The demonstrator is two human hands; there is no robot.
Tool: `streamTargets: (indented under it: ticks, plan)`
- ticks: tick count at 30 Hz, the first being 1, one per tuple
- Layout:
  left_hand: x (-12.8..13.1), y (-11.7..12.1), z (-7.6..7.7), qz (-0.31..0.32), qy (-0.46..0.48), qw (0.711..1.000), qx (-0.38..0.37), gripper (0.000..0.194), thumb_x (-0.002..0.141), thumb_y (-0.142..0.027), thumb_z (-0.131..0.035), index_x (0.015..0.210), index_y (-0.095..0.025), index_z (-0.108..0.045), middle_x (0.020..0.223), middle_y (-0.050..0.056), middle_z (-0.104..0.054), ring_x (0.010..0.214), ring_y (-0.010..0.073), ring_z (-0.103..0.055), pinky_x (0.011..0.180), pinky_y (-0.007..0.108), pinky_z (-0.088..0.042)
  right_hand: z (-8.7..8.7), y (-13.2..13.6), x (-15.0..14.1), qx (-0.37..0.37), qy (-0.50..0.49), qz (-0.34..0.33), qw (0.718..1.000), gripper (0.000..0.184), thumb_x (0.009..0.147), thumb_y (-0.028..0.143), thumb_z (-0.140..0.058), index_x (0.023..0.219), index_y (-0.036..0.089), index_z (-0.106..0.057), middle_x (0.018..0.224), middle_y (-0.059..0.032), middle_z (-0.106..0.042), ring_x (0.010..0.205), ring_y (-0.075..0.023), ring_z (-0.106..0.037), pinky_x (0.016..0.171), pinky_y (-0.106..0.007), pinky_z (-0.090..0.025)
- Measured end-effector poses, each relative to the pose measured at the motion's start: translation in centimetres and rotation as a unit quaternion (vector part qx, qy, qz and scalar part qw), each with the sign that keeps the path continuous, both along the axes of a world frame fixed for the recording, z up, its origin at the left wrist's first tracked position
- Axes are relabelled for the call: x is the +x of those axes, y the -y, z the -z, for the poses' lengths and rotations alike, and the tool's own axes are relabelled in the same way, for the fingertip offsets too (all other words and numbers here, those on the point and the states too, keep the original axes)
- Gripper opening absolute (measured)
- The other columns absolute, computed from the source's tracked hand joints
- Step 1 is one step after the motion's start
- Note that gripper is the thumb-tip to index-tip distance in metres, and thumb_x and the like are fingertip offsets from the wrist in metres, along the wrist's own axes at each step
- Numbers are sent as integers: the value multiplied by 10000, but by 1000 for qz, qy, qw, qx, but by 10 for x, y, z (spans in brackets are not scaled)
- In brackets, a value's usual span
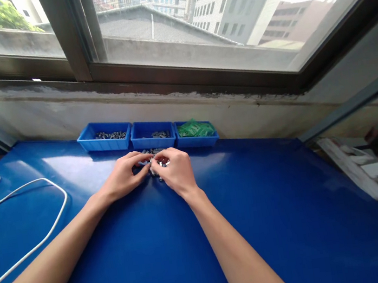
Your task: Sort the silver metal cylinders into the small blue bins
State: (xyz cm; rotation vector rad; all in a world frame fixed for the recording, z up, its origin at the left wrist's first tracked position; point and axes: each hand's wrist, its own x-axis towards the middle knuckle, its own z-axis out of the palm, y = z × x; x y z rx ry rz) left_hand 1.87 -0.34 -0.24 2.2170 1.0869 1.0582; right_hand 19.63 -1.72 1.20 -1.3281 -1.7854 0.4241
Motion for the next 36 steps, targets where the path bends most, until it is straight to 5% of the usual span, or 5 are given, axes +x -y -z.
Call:
streamTargets:
  ticks: [6,13,20,25,36]
  plan:
    - [4,7,-13,17,114,993,-22,322,804,-228,-660,1117,-173,-713,1029,81,-734,872,186,-676,813,293,-543,7,2,-7,-159,-323,-39,932,327,697,458,-785,845,167,-759,791,-63,-752,702,-198,-695,662,-309,-544]
    - [5,6,-12,7,256,955,-151,343,789,-400,-737,1009,-137,-741,982,97,-761,899,223,-718,855,321,-569,9,-2,-8,-179,-407,-76,893,265,694,369,-820,876,184,-766,824,-38,-749,732,-161,-683,714,-283,-533]
    - [-9,-13,-9,-82,314,938,-122,338,729,-412,-788,928,-149,-710,844,76,-758,780,203,-727,761,301,-587,1,5,1,10,-87,-19,996,180,866,342,-658,939,207,-752,961,-65,-746,858,-214,-672,820,-357,-528]
    - [-27,-34,-4,-214,399,888,-74,341,727,-367,-786,968,-138,-707,792,70,-751,771,205,-737,767,310,-598,4,9,-1,66,152,-44,985,140,887,248,-624,946,203,-743,943,-85,-724,956,-256,-595,887,-407,-486]
    - [-27,-44,-7,-202,485,841,-131,474,767,-263,-734,1206,-108,-645,929,107,-748,782,203,-749,793,333,-619,10,6,-7,32,160,-2,987,124,896,206,-581,789,212,-643,846,-53,-710,849,-232,-584,782,-353,-467]
